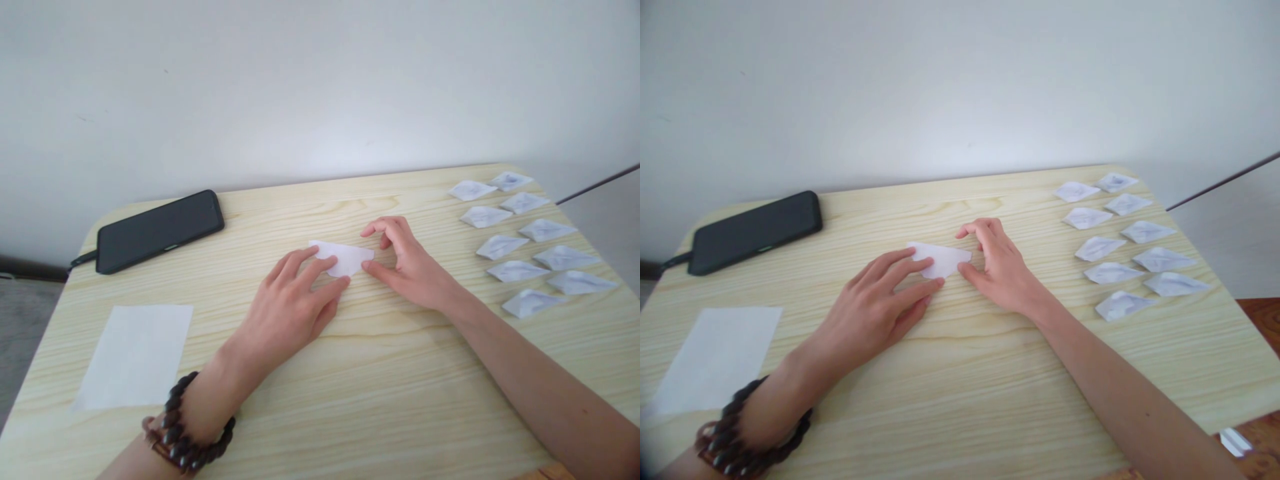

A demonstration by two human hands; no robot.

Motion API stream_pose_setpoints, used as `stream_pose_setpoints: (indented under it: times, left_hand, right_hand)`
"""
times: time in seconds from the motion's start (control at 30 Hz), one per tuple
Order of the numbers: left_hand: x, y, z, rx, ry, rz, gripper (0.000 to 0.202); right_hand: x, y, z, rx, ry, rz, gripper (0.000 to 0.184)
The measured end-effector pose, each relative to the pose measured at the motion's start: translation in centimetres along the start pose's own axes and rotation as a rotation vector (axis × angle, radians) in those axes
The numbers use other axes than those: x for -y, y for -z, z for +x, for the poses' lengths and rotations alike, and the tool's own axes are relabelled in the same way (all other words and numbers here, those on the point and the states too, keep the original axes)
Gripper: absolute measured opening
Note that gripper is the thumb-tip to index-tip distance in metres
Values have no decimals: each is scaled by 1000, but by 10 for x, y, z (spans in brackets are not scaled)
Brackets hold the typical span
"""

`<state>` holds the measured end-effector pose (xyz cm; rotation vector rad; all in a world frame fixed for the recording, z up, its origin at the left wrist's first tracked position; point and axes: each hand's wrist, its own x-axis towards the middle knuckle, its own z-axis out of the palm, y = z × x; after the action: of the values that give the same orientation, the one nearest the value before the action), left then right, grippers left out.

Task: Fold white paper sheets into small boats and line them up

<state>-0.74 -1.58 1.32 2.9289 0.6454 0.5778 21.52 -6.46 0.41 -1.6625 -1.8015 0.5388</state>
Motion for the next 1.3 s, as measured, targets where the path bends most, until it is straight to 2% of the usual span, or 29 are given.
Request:
stream_pose_setpoints:
  times: [0.13,0.27,0.37,0.43,0.5,0.63,0.97,1.13,1.3]
  left_hand:
    - [3,-2,-1,-13,-21,-27,23]
    - [9,-4,-1,-14,-9,-122,25]
    - [13,-8,0,-102,122,-231,23]
    - [15,-11,0,-151,216,-190,24]
    - [15,-12,-1,-127,255,-96,34]
    - [15,-13,-2,-79,237,-50,33]
    - [15,-13,0,-196,202,-165,15]
    - [14,-12,-2,-213,131,-20,15]
    - [11,-8,-1,-194,67,117,11]
  right_hand:
    - [-3,-5,-1,-58,52,-79,29]
    - [-2,-11,-3,-66,135,-212,35]
    - [-1,-10,-3,-49,173,-227,28]
    - [-1,-9,-3,-46,194,-223,26]
    - [-1,-9,-3,-53,214,-205,25]
    - [0,-9,-3,-68,274,-171,18]
    - [2,-10,-5,-108,329,-208,5]
    - [2,-7,-4,-63,365,-203,8]
    - [7,-3,-4,-105,390,-299,11]
